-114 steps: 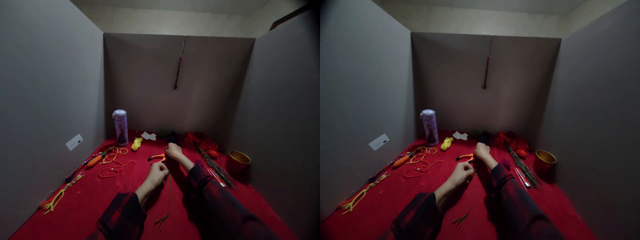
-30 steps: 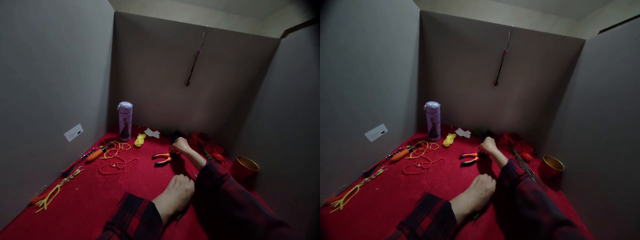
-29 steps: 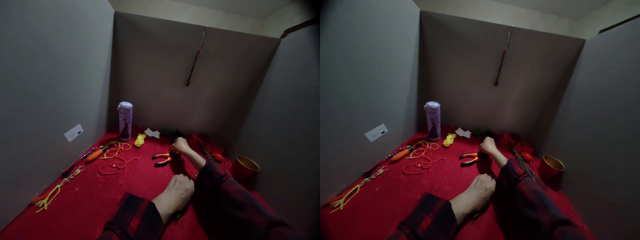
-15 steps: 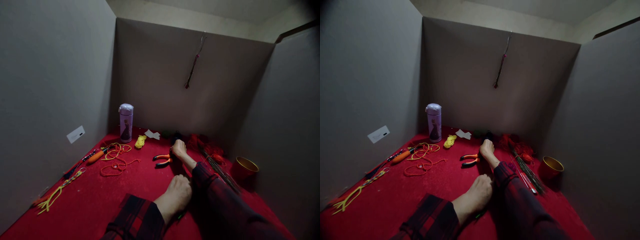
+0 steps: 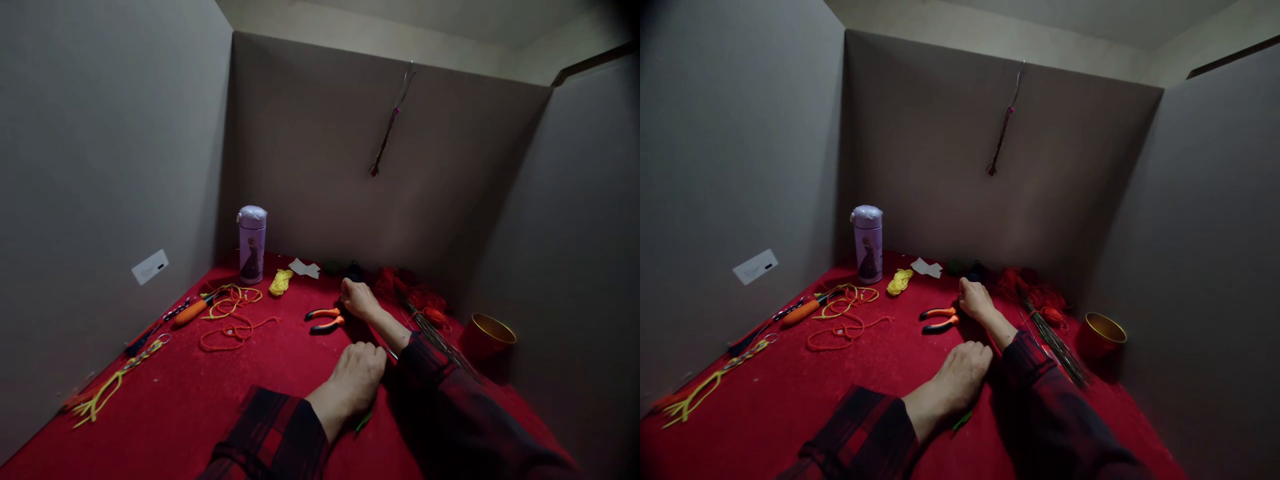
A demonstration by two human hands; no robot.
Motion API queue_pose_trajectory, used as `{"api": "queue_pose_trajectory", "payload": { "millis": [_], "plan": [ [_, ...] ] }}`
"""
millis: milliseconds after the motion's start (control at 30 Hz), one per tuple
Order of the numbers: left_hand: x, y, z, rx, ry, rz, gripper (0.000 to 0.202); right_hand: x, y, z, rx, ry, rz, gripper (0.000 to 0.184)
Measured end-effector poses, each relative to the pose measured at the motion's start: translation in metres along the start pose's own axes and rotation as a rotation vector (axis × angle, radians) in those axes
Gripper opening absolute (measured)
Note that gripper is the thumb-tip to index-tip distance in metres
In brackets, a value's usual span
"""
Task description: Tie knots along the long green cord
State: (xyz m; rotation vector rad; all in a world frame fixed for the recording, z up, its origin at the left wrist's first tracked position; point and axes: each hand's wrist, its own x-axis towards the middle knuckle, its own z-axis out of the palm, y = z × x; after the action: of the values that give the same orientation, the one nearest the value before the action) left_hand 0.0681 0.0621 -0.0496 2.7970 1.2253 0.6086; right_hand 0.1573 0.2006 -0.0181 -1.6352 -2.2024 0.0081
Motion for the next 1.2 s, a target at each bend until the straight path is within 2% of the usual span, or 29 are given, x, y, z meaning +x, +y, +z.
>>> {"api": "queue_pose_trajectory", "payload": {
  "millis": [167, 333, 567, 733, 1000, 1200],
  "plan": [
    [-0.001, 0.0, -0.002, 0.009, 0.006, 0.006, 0.016, 0.004, 0.01, -0.004, 0.083, -0.02, -0.137, 0.019],
    [0.0, 0.0, -0.002, -0.001, -0.018, 0.0, 0.015, 0.009, 0.015, -0.002, 0.136, 0.008, -0.184, 0.022],
    [-0.001, -0.001, -0.003, -0.019, -0.017, 0.006, 0.015, 0.015, 0.01, 0.002, 0.205, 0.034, -0.219, 0.023],
    [-0.001, -0.001, -0.006, -0.034, -0.01, 0.011, 0.015, 0.017, 0.011, 0.005, 0.24, 0.013, -0.148, 0.025],
    [0.0, 0.0, -0.007, -0.017, -0.039, 0.002, 0.015, 0.011, 0.015, 0.011, 0.209, -0.024, 0.078, 0.013],
    [-0.002, 0.002, -0.005, 0.025, -0.037, 0.026, 0.016, -0.006, 0.015, 0.006, 0.162, -0.052, 0.129, 0.016]
  ]
}}
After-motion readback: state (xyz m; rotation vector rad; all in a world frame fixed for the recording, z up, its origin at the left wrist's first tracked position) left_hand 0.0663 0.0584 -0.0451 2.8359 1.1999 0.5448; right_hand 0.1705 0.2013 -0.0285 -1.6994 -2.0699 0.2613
